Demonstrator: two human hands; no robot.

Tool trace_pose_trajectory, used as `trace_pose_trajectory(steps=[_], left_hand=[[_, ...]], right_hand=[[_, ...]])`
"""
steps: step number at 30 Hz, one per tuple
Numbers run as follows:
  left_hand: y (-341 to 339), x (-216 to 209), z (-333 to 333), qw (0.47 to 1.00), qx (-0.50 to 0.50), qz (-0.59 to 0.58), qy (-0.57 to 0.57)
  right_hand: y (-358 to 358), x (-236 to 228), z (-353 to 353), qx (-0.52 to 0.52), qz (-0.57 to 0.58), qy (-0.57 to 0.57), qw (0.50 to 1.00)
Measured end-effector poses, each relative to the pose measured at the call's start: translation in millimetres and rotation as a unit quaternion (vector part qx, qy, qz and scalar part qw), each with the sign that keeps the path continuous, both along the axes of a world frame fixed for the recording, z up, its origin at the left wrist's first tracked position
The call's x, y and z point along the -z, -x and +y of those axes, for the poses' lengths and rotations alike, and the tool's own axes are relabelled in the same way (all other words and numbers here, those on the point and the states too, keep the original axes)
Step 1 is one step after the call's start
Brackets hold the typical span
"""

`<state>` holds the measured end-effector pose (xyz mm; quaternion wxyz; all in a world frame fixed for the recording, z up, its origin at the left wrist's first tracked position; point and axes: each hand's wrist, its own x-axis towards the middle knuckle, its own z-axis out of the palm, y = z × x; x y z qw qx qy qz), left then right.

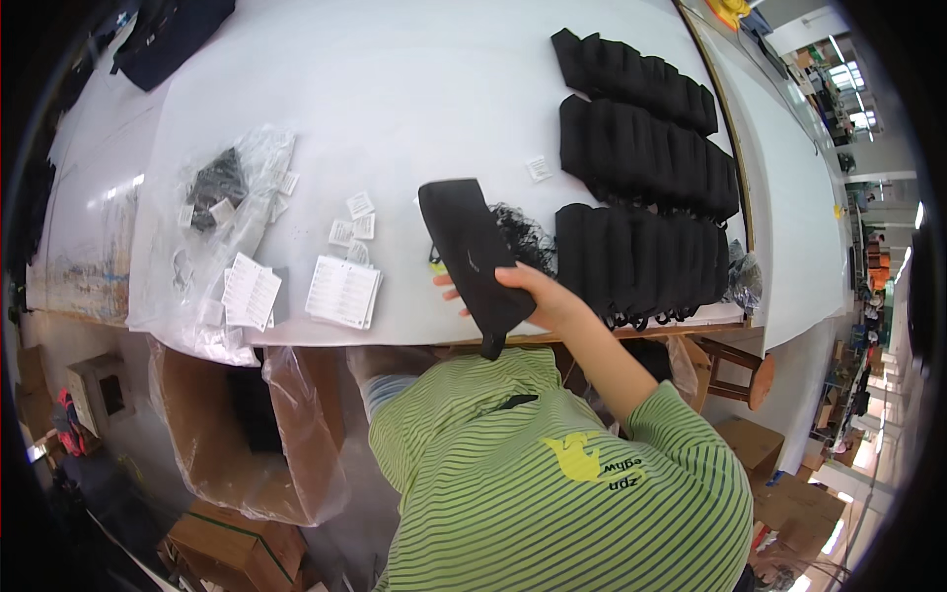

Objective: Packing black pouches and silica gel packets into a cardboard box on a production line.

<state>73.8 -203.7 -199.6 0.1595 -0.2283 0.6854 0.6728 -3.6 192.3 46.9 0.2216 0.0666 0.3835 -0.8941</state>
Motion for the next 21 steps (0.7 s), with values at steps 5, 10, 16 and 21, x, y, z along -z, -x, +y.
trace_pose_trajectory(steps=[5,10,16,21], left_hand=[[-43.5,-23.9,-73.3,0.999,0.003,-0.033,0.034],[-64.5,-54.8,-106.7,0.997,0.036,-0.047,0.053],[-12.8,-91.7,-100.6,0.988,0.137,-0.007,0.07],[70.4,-154.3,26.1,0.959,0.259,-0.087,0.07]], right_hand=[[32.6,-8.7,-31.2,-0.024,-0.008,0.019,0.999],[37.5,-12.2,-66.4,-0.008,-0.042,0.013,0.999],[-16.0,-48.2,-39.3,0.137,-0.042,0.097,0.985],[-102.9,-57.5,50.3,0.247,-0.038,0.081,0.965]])
